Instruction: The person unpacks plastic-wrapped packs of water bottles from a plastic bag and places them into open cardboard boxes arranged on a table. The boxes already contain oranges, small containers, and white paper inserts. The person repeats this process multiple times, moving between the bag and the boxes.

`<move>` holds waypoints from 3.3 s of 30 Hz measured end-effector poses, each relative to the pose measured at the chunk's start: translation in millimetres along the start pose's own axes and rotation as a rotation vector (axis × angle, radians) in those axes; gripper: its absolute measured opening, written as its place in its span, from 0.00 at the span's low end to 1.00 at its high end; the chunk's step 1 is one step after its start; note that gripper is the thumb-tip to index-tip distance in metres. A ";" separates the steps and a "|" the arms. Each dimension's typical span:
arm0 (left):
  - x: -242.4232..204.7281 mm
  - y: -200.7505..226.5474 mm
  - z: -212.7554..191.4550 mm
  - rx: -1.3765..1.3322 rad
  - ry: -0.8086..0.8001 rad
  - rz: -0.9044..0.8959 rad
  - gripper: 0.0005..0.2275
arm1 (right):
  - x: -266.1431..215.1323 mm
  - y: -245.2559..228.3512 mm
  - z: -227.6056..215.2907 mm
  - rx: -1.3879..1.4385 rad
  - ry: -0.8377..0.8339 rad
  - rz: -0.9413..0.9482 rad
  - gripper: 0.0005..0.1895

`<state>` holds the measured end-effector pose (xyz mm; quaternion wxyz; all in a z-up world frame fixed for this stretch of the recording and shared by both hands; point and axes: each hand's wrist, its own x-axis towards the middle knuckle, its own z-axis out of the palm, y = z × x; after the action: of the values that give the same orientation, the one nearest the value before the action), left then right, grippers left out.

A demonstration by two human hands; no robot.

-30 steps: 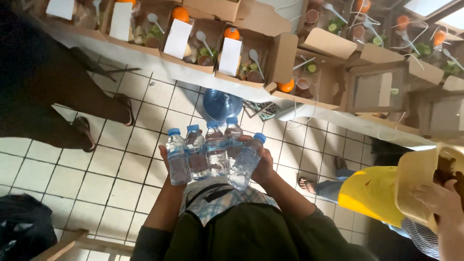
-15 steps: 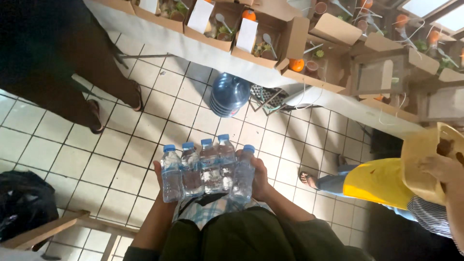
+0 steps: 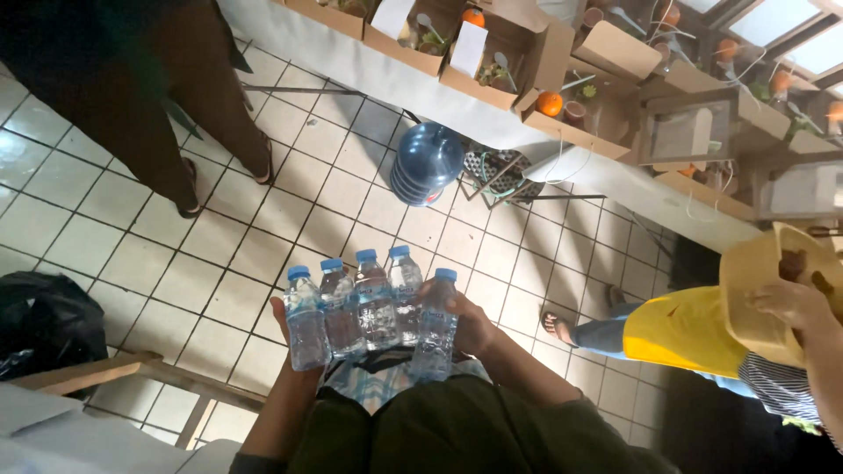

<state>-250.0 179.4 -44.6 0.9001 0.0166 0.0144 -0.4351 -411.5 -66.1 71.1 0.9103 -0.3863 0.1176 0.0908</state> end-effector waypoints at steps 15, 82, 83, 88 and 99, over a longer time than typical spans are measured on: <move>28.0 -34.0 33.3 0.071 0.008 0.050 0.45 | -10.5 -40.3 -12.0 0.141 -0.062 -0.171 0.30; 141.7 -66.6 41.1 0.031 0.017 0.053 0.53 | 63.1 -146.0 -107.8 0.171 0.393 -0.259 0.28; 146.1 -68.6 41.5 0.031 0.015 0.054 0.53 | 67.5 -149.1 -114.5 0.169 0.392 -0.260 0.28; 173.6 -79.4 47.9 0.056 0.051 0.115 0.48 | 83.2 -165.8 -149.0 0.290 0.372 -0.258 0.26; 251.2 -76.3 40.0 0.082 0.141 0.158 0.42 | 164.7 -263.0 -240.1 0.229 0.404 -0.431 0.25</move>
<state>-153.3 -66.3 -16.0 0.9269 0.0851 0.0583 -0.3609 -221.3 -408.0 41.8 0.9044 -0.3075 0.2208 -0.1966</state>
